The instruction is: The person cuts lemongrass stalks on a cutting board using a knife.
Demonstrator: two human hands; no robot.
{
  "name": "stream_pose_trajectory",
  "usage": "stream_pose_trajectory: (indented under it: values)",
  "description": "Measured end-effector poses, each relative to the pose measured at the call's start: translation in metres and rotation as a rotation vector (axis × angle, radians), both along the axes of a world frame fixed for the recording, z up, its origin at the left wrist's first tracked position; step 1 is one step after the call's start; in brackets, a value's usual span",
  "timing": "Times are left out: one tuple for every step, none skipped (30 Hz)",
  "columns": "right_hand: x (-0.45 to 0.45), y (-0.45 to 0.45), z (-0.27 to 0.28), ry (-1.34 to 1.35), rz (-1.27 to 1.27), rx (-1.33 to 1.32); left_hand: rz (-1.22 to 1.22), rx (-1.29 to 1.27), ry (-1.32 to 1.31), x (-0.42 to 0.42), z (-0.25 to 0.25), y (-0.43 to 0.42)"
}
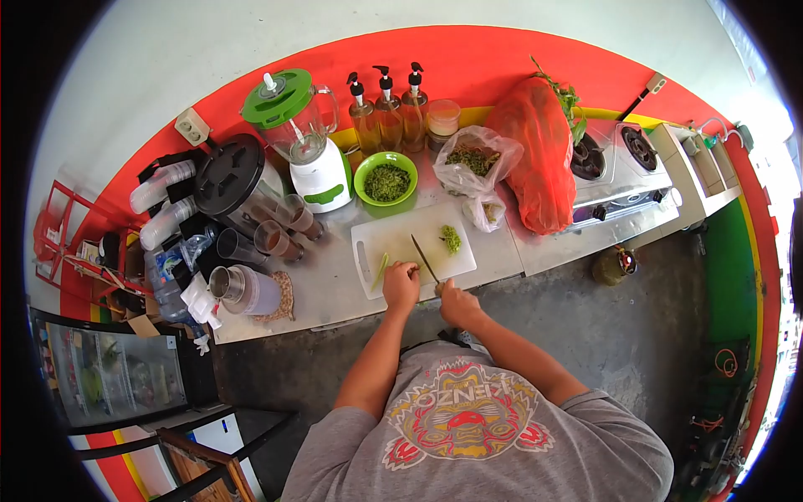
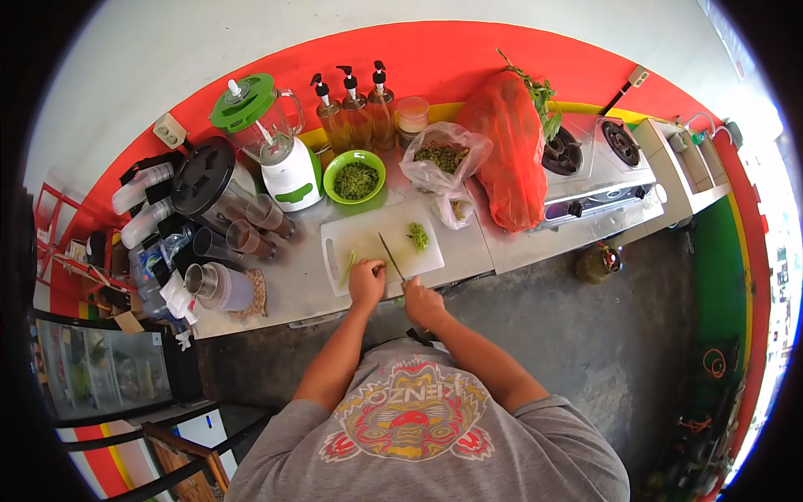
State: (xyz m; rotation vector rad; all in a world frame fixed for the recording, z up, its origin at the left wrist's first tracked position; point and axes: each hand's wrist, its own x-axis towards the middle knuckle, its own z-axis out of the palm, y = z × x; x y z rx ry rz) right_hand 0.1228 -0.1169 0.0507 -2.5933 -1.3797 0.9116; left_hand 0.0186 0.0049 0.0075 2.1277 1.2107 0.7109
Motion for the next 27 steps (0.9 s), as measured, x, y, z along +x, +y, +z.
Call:
stream_pose_trajectory:
  values:
    - [-0.002,0.000,-0.004,-0.005,0.001,-0.002,0.001,-0.002,-0.005,0.001,0.002,0.002]
    - [-0.005,-0.001,-0.008,0.011,-0.018,-0.008,-0.007,-0.049,0.022,0.001,0.003,0.004]
    - [-0.007,-0.003,-0.006,0.029,-0.037,-0.019,-0.015,-0.099,0.050,0.001,0.003,0.003]
    - [-0.005,-0.002,-0.005,0.027,-0.035,-0.028,-0.014,-0.108,0.048,0.002,0.003,0.003]
    - [0.001,0.004,-0.004,0.016,-0.012,-0.007,-0.022,-0.109,0.067,0.004,0.002,0.006]
    - [0.003,0.007,0.000,0.009,0.008,0.016,-0.032,-0.108,0.089,0.003,0.001,0.006]
    - [0.003,0.008,0.004,0.014,0.007,0.016,-0.033,-0.108,0.094,0.002,0.000,0.006]
    - [0.004,0.008,0.008,0.015,0.027,0.005,-0.034,-0.088,0.087,0.002,-0.001,0.005]
    - [0.004,0.009,0.010,0.016,0.047,-0.007,-0.035,-0.068,0.080,0.001,0.001,0.006]
    - [-0.001,0.007,0.007,0.022,0.042,-0.006,-0.039,-0.068,0.085,-0.001,0.002,0.006]
    - [-0.008,0.004,0.004,0.027,0.006,-0.012,-0.043,-0.076,0.079,-0.002,0.004,0.006]
    - [-0.013,0.001,0.003,0.028,-0.029,-0.022,-0.046,-0.087,0.070,-0.001,0.005,0.005]
    - [-0.014,0.002,0.002,0.025,-0.030,-0.031,-0.048,-0.095,0.068,0.000,0.005,0.004]
    - [-0.013,0.007,0.001,-0.005,0.007,-0.034,-0.051,-0.137,0.081,0.001,0.007,0.006]
    - [-0.010,0.012,0.003,-0.034,0.044,-0.033,-0.054,-0.174,0.094,0.001,0.005,0.009]
    - [-0.006,0.015,0.006,-0.033,0.043,-0.033,-0.055,-0.174,0.095,0.002,0.003,0.008]
    - [-0.002,0.019,0.009,-0.043,0.071,-0.030,-0.049,-0.171,0.085,0.002,0.002,0.009]
    - [-0.002,0.021,0.013,-0.051,0.099,-0.025,-0.044,-0.166,0.076,0.002,0.003,0.011]
    - [-0.003,0.020,0.017,-0.043,0.093,-0.019,-0.049,-0.160,0.084,0.002,0.003,0.012]
    - [-0.005,0.016,0.021,-0.033,0.081,-0.031,-0.047,-0.184,0.086,0.002,0.003,0.012]
    - [-0.008,0.012,0.022,-0.023,0.068,-0.046,-0.047,-0.211,0.089,0.001,0.004,0.011]
    - [-0.013,0.010,0.017,-0.016,0.060,-0.048,-0.055,-0.213,0.097,-0.001,0.006,0.012]
    - [-0.015,0.007,0.009,-0.014,0.025,-0.048,-0.056,-0.206,0.102,0.000,0.007,0.012]
    - [-0.015,0.004,0.006,-0.015,-0.006,-0.051,-0.055,-0.202,0.103,0.001,0.006,0.011]
    - [-0.013,0.005,0.003,-0.017,-0.006,-0.058,-0.056,-0.209,0.102,0.002,0.006,0.011]
    - [-0.009,0.012,0.000,-0.056,0.035,-0.036,-0.057,-0.235,0.097,0.003,0.007,0.014]
    - [-0.007,0.018,0.004,-0.092,0.074,-0.012,-0.059,-0.258,0.095,0.002,0.007,0.016]
